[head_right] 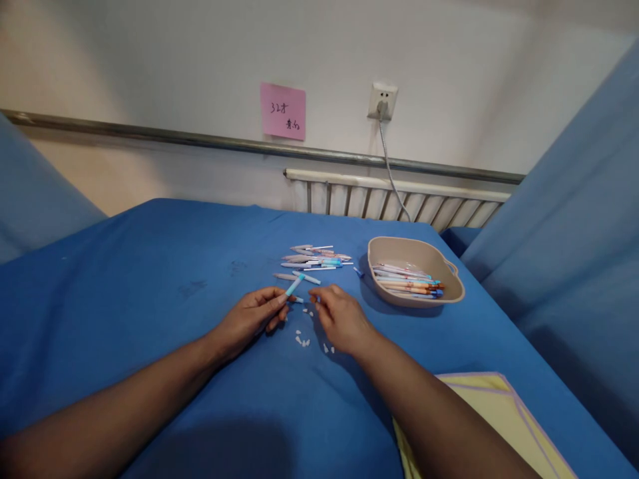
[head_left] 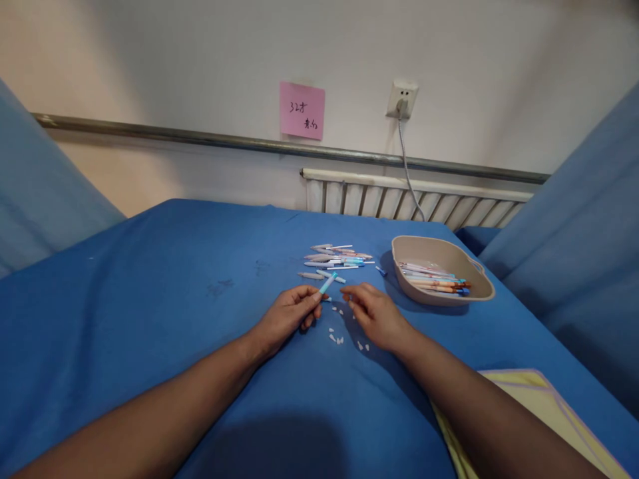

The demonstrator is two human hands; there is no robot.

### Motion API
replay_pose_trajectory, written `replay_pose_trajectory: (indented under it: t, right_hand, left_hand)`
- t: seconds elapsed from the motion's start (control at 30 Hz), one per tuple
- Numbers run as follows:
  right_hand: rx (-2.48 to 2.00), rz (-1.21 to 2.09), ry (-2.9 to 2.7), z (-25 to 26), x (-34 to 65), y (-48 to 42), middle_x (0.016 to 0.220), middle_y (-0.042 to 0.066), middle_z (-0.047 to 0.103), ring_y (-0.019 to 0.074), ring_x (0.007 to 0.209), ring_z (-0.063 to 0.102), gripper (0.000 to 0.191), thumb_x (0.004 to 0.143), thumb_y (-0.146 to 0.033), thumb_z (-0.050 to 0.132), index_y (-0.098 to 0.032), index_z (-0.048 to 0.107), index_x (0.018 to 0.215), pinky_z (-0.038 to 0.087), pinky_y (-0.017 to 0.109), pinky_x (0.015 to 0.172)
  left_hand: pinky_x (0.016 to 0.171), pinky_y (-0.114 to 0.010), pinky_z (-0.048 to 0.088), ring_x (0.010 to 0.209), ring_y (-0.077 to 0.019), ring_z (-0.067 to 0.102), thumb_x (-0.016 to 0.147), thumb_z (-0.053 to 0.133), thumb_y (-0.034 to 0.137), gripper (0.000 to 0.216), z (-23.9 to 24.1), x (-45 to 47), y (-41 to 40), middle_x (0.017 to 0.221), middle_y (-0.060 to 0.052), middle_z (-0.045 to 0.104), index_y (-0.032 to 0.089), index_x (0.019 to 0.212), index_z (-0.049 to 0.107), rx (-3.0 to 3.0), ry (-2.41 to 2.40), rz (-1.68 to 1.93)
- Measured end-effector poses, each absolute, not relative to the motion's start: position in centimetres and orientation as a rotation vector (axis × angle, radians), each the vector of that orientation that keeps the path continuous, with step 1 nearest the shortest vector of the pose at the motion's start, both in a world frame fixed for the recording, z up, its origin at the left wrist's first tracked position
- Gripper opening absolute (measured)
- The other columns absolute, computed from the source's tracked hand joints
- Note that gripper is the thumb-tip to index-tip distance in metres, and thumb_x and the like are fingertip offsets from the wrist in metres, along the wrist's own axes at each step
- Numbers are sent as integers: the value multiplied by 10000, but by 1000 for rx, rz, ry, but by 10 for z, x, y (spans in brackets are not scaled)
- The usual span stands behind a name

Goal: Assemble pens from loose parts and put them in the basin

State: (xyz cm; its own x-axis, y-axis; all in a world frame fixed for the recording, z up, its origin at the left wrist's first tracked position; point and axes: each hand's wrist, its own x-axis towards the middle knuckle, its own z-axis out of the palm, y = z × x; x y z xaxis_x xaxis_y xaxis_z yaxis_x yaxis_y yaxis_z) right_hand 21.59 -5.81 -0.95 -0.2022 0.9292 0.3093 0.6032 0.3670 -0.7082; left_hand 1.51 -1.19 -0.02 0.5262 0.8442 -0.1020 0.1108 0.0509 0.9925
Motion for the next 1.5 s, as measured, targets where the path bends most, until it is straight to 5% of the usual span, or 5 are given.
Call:
replay_pose_trajectory:
  t: [0.13,0.33,1.5]
  right_hand:
    - [-1141,960,-1226,-7,219,-49,706,-27,548,99,553,513,234,771,-315,592,-195,514,955,415,218,506]
    - [-928,1180,-893,1,219,-50,708,-29,613,106,623,594,344,641,-304,749,-192,521,873,427,208,546]
    - [-1006,1002,-1141,0,215,-55,735,16,688,133,632,642,234,735,-372,668,-188,644,877,509,269,612]
  left_hand:
    - [445,-190,308,462,-57,421,820,552,433,325,1,15,-14,637,20,551,128,928,583,1446,884,604]
    - [452,-193,302,459,-54,414,806,571,432,333,3,17,-20,615,20,556,123,928,590,1488,825,525]
    - [465,-196,292,467,-57,423,808,586,417,304,4,14,-19,622,11,576,125,896,590,1467,753,512]
